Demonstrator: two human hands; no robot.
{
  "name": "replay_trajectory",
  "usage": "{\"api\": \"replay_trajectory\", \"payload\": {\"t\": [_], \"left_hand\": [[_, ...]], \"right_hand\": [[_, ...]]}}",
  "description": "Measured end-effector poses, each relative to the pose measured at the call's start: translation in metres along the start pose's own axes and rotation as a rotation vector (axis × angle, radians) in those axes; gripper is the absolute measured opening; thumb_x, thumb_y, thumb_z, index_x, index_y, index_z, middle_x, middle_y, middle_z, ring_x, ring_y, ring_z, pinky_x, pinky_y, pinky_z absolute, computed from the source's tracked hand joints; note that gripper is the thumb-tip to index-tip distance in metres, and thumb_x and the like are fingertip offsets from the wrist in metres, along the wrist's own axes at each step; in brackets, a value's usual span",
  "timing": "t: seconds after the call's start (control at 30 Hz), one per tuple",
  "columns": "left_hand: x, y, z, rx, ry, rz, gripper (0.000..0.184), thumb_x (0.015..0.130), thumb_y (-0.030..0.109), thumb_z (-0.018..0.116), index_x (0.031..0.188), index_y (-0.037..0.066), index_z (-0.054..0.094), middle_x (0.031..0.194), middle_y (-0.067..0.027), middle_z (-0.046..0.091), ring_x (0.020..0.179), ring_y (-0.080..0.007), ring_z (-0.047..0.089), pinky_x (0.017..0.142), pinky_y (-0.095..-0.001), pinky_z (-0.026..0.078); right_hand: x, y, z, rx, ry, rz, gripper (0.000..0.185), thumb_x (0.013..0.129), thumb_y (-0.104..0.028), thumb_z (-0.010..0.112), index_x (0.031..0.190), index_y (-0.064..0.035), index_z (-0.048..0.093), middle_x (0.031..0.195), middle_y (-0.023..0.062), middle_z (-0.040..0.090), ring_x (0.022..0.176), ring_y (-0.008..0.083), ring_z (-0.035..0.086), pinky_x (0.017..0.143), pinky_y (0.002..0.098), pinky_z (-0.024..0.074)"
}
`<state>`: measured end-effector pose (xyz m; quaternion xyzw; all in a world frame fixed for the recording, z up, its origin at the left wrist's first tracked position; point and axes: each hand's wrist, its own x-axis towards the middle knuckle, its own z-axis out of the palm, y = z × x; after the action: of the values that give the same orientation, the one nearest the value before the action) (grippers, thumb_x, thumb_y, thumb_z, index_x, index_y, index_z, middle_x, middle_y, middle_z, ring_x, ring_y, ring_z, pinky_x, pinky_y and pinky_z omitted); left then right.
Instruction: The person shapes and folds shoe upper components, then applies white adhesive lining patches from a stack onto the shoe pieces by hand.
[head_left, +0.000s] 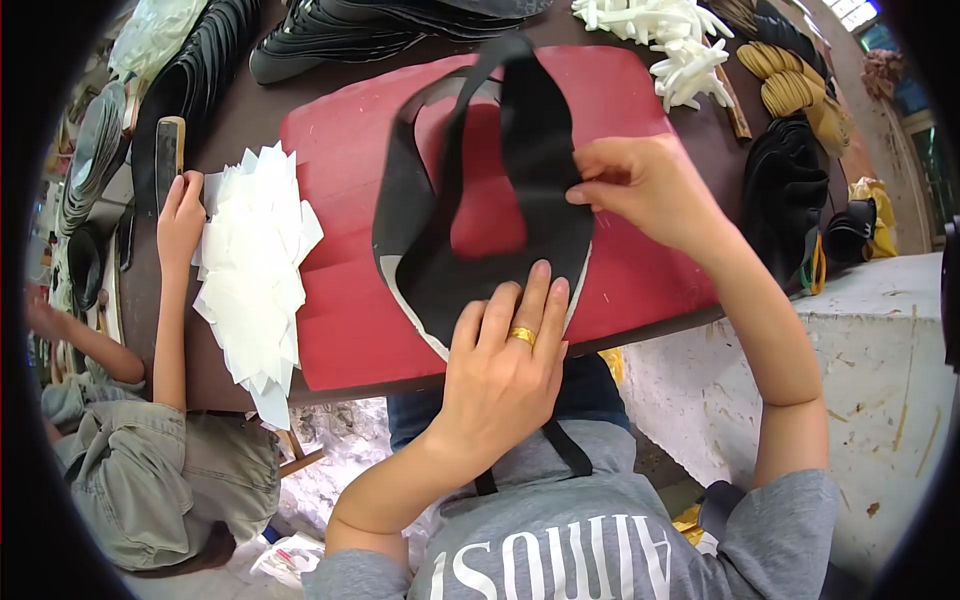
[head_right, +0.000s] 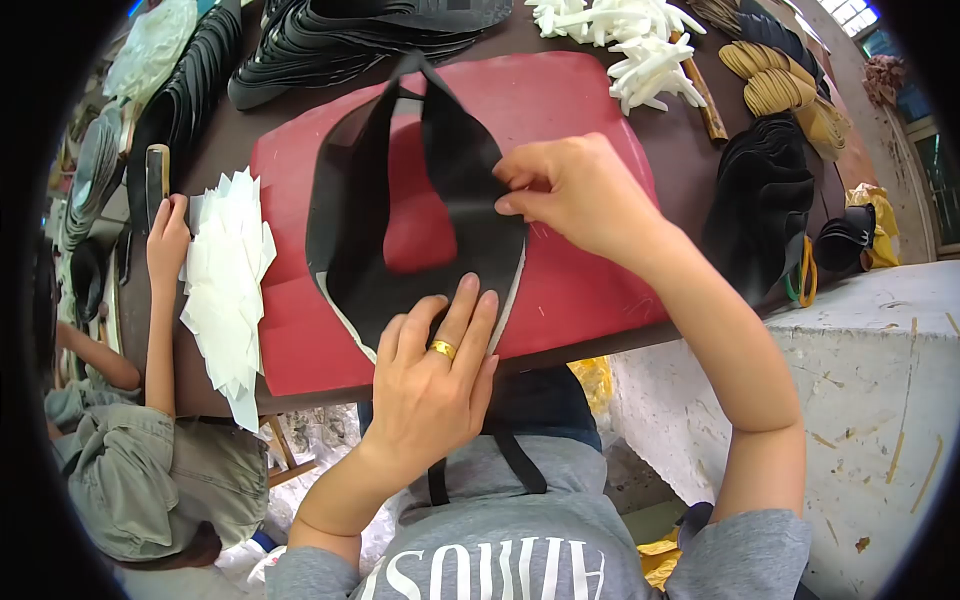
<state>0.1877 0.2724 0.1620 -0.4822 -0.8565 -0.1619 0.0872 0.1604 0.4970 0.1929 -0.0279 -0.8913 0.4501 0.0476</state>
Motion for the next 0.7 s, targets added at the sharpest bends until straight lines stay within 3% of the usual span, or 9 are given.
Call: {"api": "replay_trajectory", "payload": {"t": [0.2, 0.37, 0.53, 0.6, 0.67, 0.7], "left_hand": [[0.029, 0.002, 0.000, -0.074, -0.052, -0.157, 0.051, 0.078, 0.023, 0.066, 0.125, 0.004, 0.057, 0.135, -0.0116, 0.053, 0.091, -0.0251, 0.050, 0.080, -0.0329, 0.042], [0.018, -0.001, 0.013, 0.093, 0.065, -0.016, 0.048, 0.083, 0.030, 0.061, 0.125, 0.007, 0.057, 0.132, -0.0091, 0.055, 0.086, -0.0237, 0.046, 0.068, -0.0320, 0.040], [0.040, -0.003, 0.013, 0.066, -0.001, -0.150, 0.046, 0.084, 0.032, 0.060, 0.124, 0.008, 0.059, 0.133, -0.0076, 0.056, 0.082, -0.0234, 0.050, 0.061, -0.0329, 0.043], [0.041, -0.013, 0.018, 0.050, 0.031, -0.100, 0.047, 0.084, 0.030, 0.060, 0.125, 0.008, 0.058, 0.133, -0.0098, 0.055, 0.083, -0.0261, 0.054, 0.063, -0.0334, 0.046], [0.035, -0.031, 0.022, -0.024, 0.092, 0.000, 0.045, 0.083, 0.028, 0.060, 0.123, 0.006, 0.059, 0.131, -0.0124, 0.056, 0.095, -0.0276, 0.055, 0.071, -0.0335, 0.047], [0.028, -0.031, 0.020, -0.029, 0.083, 0.003, 0.045, 0.083, 0.028, 0.060, 0.123, 0.006, 0.059, 0.131, -0.0124, 0.056, 0.095, -0.0276, 0.055, 0.071, -0.0335, 0.047]], "right_hand": [[0.008, 0.002, 0.002, -0.076, -0.032, -0.077, 0.017, 0.071, 0.000, 0.071, 0.086, 0.0030, 0.067, 0.070, 0.0056, 0.067, 0.052, 0.0160, 0.054, 0.054, 0.0261, 0.0449], [0.016, -0.002, -0.005, -0.171, -0.033, -0.168, 0.014, 0.071, -0.001, 0.070, 0.085, 0.0014, 0.067, 0.068, 0.0055, 0.065, 0.053, 0.0168, 0.054, 0.054, 0.0273, 0.0454], [0.020, -0.017, -0.006, -0.231, -0.084, 0.014, 0.014, 0.070, 0.002, 0.067, 0.084, 0.0006, 0.067, 0.068, 0.0069, 0.065, 0.053, 0.0211, 0.054, 0.056, 0.0304, 0.0470], [0.037, -0.033, -0.001, -0.222, -0.038, -0.434, 0.019, 0.067, 0.005, 0.066, 0.085, 0.0016, 0.065, 0.067, 0.0064, 0.063, 0.052, 0.0205, 0.051, 0.057, 0.0302, 0.0467], [0.044, -0.041, 0.002, -0.197, 0.009, -0.857, 0.023, 0.065, 0.007, 0.065, 0.087, 0.0025, 0.064, 0.066, 0.0059, 0.062, 0.052, 0.0198, 0.049, 0.058, 0.0300, 0.0463], [0.043, -0.040, -0.002, -0.194, 0.011, -0.847, 0.023, 0.065, 0.007, 0.065, 0.087, 0.0025, 0.064, 0.066, 0.0059, 0.062, 0.052, 0.0198, 0.049, 0.058, 0.0300, 0.0463]]}}
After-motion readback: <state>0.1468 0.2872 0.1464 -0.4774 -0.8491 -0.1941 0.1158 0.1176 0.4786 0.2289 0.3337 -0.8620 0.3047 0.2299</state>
